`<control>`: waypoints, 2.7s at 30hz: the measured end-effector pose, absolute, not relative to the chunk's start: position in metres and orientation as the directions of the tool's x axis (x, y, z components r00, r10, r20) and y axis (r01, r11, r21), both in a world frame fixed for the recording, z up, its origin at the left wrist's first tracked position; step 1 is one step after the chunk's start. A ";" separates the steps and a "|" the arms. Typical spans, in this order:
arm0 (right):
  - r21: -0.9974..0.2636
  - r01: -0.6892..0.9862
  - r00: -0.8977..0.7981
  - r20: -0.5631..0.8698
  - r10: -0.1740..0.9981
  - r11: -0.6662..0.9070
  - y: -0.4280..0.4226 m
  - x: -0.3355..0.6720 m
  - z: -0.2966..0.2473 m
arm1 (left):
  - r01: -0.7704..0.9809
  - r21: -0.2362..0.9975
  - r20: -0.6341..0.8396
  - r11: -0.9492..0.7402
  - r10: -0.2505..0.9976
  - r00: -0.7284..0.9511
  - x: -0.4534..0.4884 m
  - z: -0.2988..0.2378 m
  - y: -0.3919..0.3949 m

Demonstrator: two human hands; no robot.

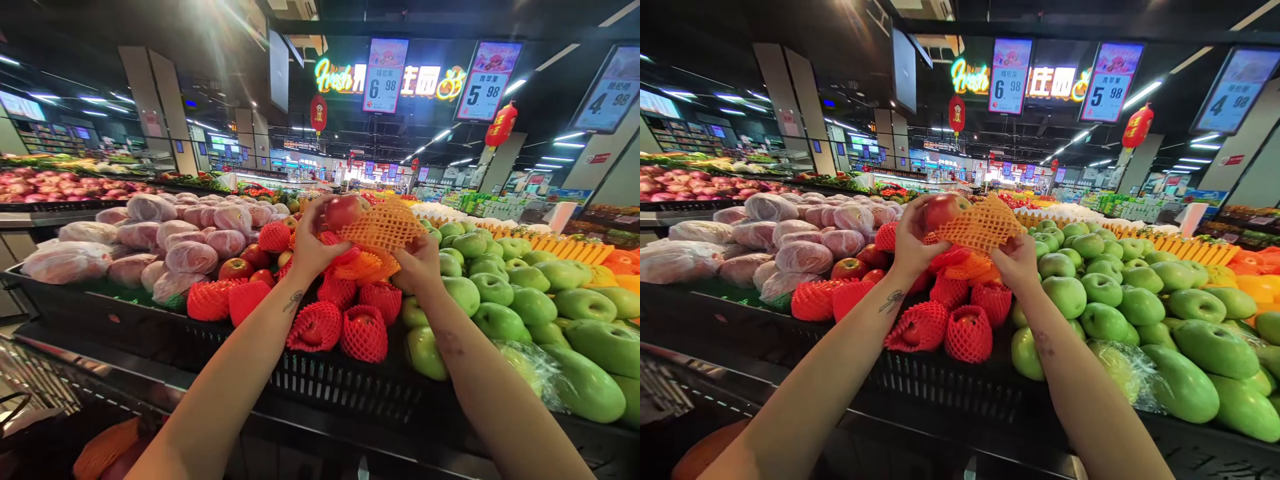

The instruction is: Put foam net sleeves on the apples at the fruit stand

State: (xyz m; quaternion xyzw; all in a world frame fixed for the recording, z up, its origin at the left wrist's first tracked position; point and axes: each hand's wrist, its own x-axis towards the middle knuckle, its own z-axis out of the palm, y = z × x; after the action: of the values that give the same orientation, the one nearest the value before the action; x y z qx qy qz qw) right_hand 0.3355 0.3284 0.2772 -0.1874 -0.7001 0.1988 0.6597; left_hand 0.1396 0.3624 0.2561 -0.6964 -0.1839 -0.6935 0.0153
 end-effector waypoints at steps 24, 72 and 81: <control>-0.522 -0.044 0.054 0.850 0.524 0.852 0.344 0.345 0.273 | -0.017 0.452 0.892 -0.892 0.451 0.018 0.162 0.247 0.360; -0.823 -0.283 -0.121 0.541 0.832 0.493 0.333 0.330 0.272 | 0.117 0.294 0.892 -0.949 0.316 0.323 0.154 0.256 0.339; -0.787 -0.119 -0.259 0.613 0.746 0.605 0.344 0.337 0.256 | 0.144 0.180 0.892 -0.973 0.223 0.393 0.153 0.262 0.327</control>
State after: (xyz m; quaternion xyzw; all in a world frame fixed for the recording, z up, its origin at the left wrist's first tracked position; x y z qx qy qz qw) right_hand 0.3374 0.3438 0.2556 -0.2258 -0.6951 0.3827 0.5651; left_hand 0.1529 0.3273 0.2615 -0.8338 -0.1102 -0.5396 -0.0365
